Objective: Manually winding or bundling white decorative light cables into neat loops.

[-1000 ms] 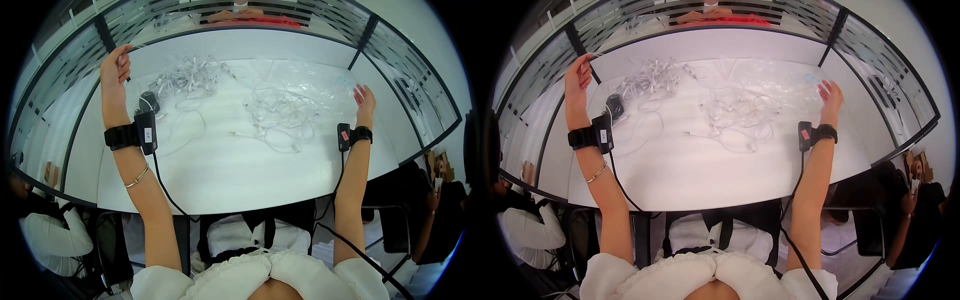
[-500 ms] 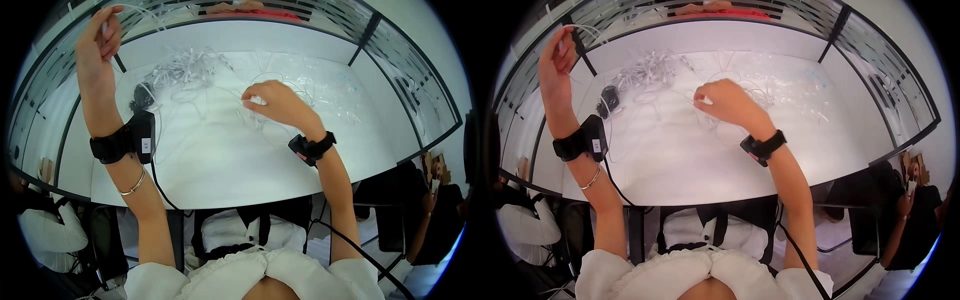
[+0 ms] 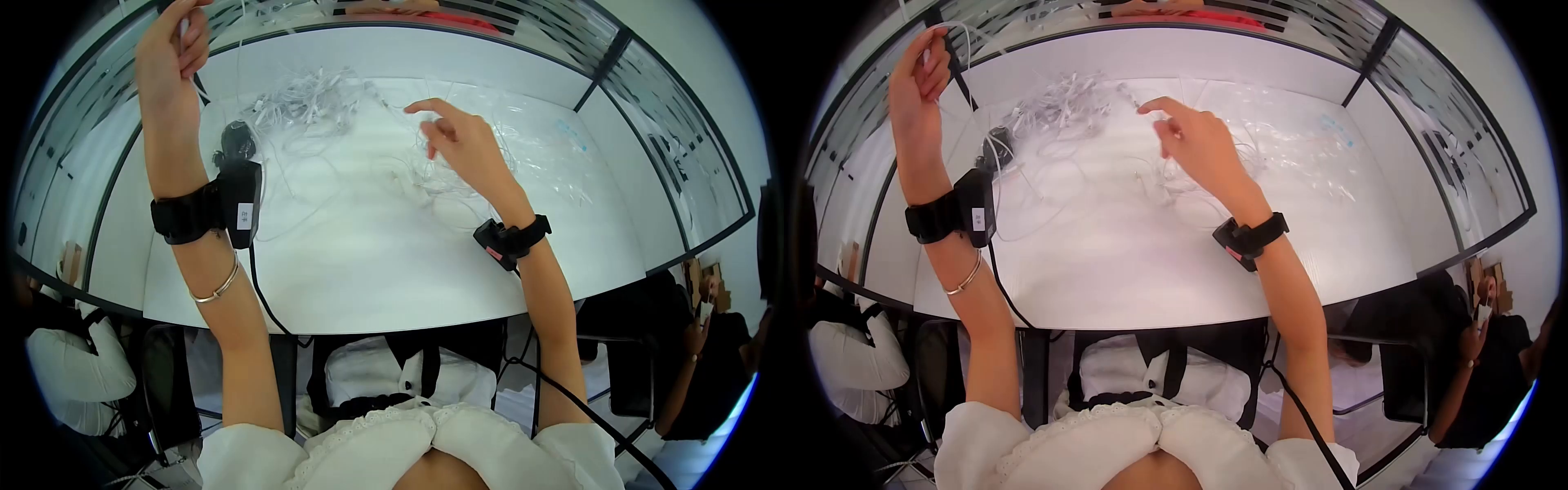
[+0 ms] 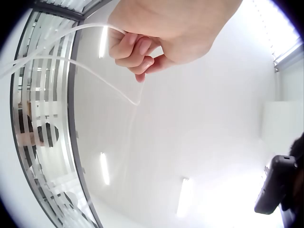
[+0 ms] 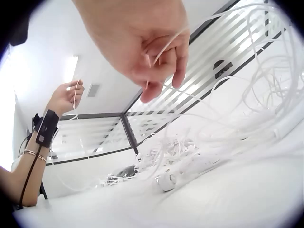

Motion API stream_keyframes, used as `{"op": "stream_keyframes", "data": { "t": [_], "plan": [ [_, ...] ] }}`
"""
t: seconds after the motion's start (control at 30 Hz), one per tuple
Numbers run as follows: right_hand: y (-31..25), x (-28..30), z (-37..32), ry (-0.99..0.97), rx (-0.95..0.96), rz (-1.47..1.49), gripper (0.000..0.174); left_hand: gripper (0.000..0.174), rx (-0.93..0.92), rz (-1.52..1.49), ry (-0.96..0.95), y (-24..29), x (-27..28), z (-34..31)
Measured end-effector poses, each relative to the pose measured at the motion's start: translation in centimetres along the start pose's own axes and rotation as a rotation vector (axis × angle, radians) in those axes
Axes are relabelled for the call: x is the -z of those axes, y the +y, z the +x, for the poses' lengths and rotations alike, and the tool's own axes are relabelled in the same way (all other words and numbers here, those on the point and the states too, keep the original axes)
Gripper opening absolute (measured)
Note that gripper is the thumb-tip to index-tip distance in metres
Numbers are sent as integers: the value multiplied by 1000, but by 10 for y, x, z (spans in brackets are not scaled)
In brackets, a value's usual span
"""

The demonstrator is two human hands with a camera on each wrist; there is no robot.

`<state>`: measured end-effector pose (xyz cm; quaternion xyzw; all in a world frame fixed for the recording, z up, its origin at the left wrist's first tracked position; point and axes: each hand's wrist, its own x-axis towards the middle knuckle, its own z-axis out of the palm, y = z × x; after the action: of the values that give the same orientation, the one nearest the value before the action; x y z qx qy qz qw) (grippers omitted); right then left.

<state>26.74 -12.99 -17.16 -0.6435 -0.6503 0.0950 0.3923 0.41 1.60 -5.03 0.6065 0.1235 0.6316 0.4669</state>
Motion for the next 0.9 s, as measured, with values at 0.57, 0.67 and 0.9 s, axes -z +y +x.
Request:
{"op": "stream_keyframes", "data": {
  "t": [0.57, 0.67, 0.9],
  "plan": [
    [43, 43, -6, -428, -40, 107, 23, 25, 84, 210, -101, -8, 6, 4],
    [44, 51, -5, -458, -243, 283, 23, 25, 63, 193, -76, -12, 17, 10],
    [40, 57, -8, 189, -126, -59, 29, 26, 69, 224, -108, 3, 1, -3]
  ]
}}
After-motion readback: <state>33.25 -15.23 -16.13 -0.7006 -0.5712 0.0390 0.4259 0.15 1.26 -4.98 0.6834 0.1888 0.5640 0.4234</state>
